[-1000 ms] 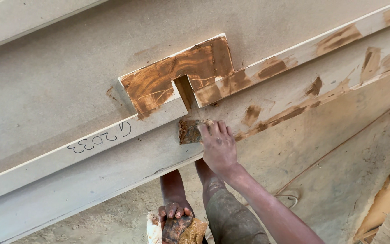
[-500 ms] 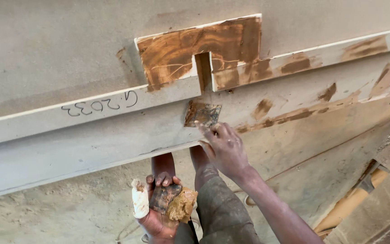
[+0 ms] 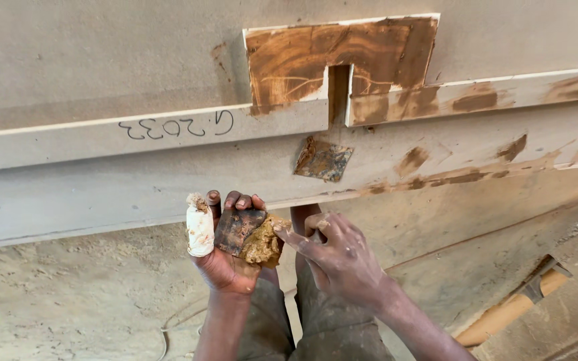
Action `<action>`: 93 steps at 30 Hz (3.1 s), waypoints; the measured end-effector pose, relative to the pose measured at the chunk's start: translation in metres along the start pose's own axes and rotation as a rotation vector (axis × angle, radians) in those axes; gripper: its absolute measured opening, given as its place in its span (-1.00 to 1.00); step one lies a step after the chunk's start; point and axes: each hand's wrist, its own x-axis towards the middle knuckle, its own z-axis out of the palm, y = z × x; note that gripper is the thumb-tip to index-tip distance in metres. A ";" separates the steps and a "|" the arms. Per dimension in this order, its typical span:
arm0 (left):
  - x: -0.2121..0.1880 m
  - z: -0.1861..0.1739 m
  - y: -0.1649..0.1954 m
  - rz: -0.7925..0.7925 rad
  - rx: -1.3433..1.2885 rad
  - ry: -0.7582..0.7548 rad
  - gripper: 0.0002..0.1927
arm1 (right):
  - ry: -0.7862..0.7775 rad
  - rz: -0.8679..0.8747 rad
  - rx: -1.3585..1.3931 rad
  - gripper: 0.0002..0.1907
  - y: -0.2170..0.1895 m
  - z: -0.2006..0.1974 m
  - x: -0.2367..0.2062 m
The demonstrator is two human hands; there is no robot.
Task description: The person applies brown wood filler by hand onto a wooden furniture panel, dabbing the paste over holes, notches and scratches along the panel edges and surface. They hold a lump of filler in one hand and a small applicator pad in the other, working across different spots on the panel.
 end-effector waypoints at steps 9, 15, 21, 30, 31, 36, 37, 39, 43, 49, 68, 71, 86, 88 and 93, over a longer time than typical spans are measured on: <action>0.019 0.012 0.005 0.014 -0.006 0.005 -0.64 | 0.201 0.280 -0.123 -0.37 0.026 -0.030 0.051; 0.011 0.011 0.004 -0.006 0.075 0.060 -0.61 | 0.298 0.288 -0.508 -0.29 0.103 -0.040 0.106; 0.014 0.007 0.002 -0.008 0.070 0.099 -0.58 | 0.143 0.400 -0.505 -0.36 0.111 -0.046 0.143; 0.014 0.012 -0.001 -0.010 0.046 0.133 -0.58 | 0.224 0.350 -0.474 -0.41 0.097 -0.052 0.150; 0.014 0.012 -0.001 -0.012 0.040 0.154 -0.58 | 0.220 0.336 -0.528 -0.44 0.099 -0.052 0.151; 0.008 0.006 0.002 -0.012 0.024 0.155 -0.60 | 0.308 0.291 -0.444 -0.55 0.106 -0.046 0.130; 0.006 0.003 0.002 -0.011 0.031 0.157 -0.60 | 0.320 0.301 -0.385 -0.55 0.105 -0.042 0.121; 0.001 -0.001 0.005 0.007 0.016 0.200 -0.63 | 0.342 0.314 -0.274 -0.54 0.103 -0.031 0.098; -0.008 -0.012 0.010 0.087 -0.015 0.249 -0.64 | 0.225 0.330 -0.316 -0.64 0.095 -0.006 0.056; -0.024 -0.030 0.019 0.078 -0.019 0.323 -0.61 | 0.109 0.424 -0.407 -0.36 0.092 0.013 0.044; -0.042 -0.049 -0.006 0.040 0.047 0.397 -0.65 | 0.251 0.493 0.018 -0.57 0.089 0.023 0.023; -0.036 -0.062 -0.026 0.029 0.034 0.365 -0.61 | 0.358 0.428 0.094 -0.67 0.085 0.019 0.018; -0.025 -0.101 -0.030 -0.089 -0.148 0.229 -0.64 | 0.225 0.203 -0.083 -0.53 0.071 0.038 0.058; -0.025 -0.113 -0.018 -0.136 0.005 0.408 -0.63 | 0.300 0.200 -0.281 -0.48 0.065 0.024 0.063; -0.024 -0.143 0.026 -0.151 -0.008 0.263 -0.66 | 0.404 0.191 -0.578 -0.33 0.067 0.012 0.099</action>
